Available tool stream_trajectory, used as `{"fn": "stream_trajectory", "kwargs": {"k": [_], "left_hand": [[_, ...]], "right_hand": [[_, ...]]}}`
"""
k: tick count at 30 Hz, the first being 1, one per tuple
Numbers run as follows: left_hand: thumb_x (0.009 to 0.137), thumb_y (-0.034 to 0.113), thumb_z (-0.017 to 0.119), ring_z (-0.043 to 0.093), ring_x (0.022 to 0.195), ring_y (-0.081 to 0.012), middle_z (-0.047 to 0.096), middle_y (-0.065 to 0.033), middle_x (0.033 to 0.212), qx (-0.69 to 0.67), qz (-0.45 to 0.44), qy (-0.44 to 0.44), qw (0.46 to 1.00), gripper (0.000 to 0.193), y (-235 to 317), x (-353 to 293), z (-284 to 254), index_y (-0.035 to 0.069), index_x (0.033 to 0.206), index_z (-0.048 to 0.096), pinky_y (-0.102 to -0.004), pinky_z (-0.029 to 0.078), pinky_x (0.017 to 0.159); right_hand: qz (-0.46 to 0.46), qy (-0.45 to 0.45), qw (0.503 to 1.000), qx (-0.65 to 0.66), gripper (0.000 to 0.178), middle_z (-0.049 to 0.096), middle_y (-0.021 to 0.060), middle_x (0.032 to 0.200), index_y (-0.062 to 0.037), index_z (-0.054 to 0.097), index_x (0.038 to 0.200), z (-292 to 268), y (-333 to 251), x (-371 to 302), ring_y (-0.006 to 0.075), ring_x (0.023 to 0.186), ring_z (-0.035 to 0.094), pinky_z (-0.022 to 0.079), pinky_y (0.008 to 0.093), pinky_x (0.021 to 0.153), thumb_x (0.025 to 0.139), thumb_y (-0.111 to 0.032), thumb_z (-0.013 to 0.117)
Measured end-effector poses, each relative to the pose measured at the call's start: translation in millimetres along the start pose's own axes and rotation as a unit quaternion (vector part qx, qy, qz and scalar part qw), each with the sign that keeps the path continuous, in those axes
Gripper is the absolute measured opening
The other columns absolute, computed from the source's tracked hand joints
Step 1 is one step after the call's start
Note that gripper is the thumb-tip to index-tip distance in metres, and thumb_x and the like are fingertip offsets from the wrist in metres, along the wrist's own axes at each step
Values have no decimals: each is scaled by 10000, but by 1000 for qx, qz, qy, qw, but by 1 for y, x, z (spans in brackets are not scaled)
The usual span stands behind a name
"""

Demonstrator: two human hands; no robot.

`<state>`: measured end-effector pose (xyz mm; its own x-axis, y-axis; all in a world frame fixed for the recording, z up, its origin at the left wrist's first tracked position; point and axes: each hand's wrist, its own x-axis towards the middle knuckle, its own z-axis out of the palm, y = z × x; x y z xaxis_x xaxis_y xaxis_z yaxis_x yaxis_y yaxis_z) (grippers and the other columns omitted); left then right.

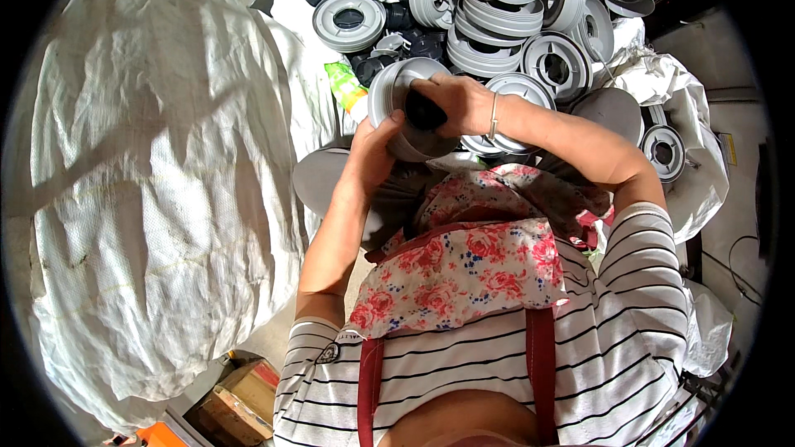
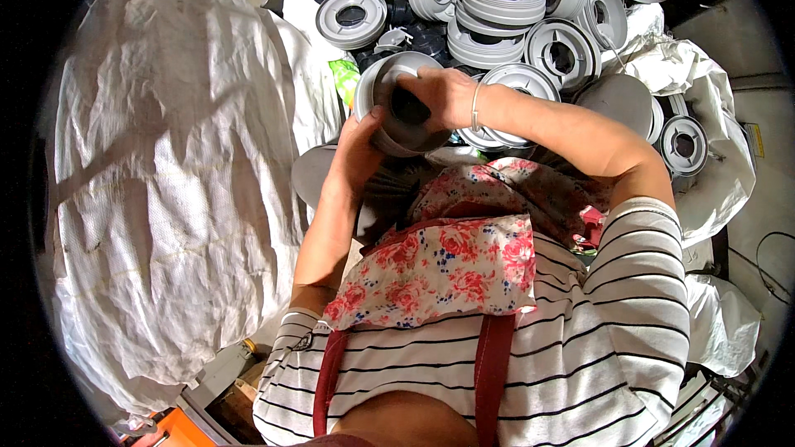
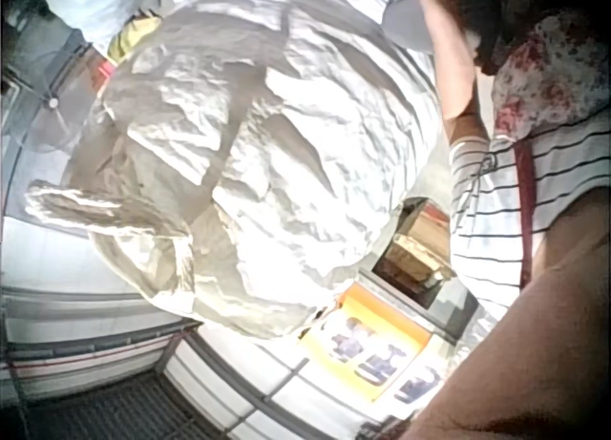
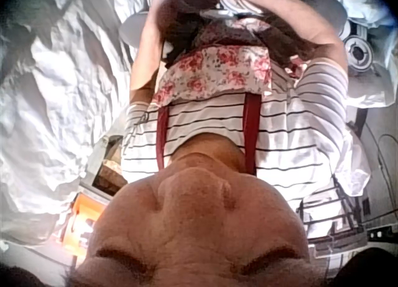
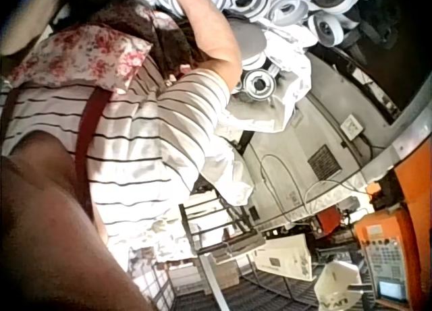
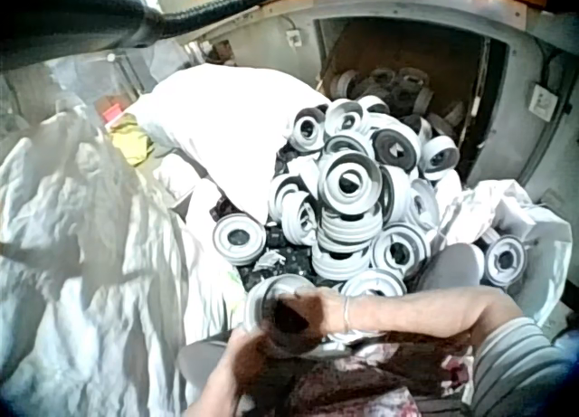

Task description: The person repeatedly picks up white circular plastic frames and black circular inserts from a large pile. They fit the black insert into the center of the white frame and place the assembled unit back onto the pile. The process is continuous and repetitive throughout the clip.

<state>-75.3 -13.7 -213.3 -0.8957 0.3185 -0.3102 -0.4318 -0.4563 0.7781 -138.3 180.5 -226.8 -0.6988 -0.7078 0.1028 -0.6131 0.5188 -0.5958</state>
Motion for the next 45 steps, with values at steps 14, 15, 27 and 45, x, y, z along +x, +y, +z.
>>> {"fn": "stream_trajectory", "kwargs": {"k": [14,15,27,45], "left_hand": [[799,106,693,576,904,-141,591,-70,1000,199,107,117,967,454,-22,-1,6,-3,1176,463,-277,480,784],[789,102,704,576,901,-140,592,-73,990,210,126,119,962,475,-22,-2,7,-2,1179,453,-277,483,773],[719,220,768,553,1087,-293,565,-218,1149,503,155,156,836,793,-32,-10,-2,-46,1321,325,-363,445,908],[782,106,700,610,793,-159,635,-79,954,35,147,286,946,341,41,83,-51,-7,1077,572,-286,491,700]], "right_hand": [[295,-53,784,543,419,572,71,666,-2,559,942,17,12,9,143,551,570,435,265,462,803,-378,681],[318,-74,772,546,420,583,67,687,2,561,981,15,14,9,141,567,577,442,259,474,805,-359,683],[364,59,800,474,425,538,69,498,40,586,810,34,71,50,159,384,513,416,274,393,933,-359,509],[78,70,987,124,223,634,136,806,-62,630,889,5,56,104,274,744,632,491,366,670,794,-263,651]]}}
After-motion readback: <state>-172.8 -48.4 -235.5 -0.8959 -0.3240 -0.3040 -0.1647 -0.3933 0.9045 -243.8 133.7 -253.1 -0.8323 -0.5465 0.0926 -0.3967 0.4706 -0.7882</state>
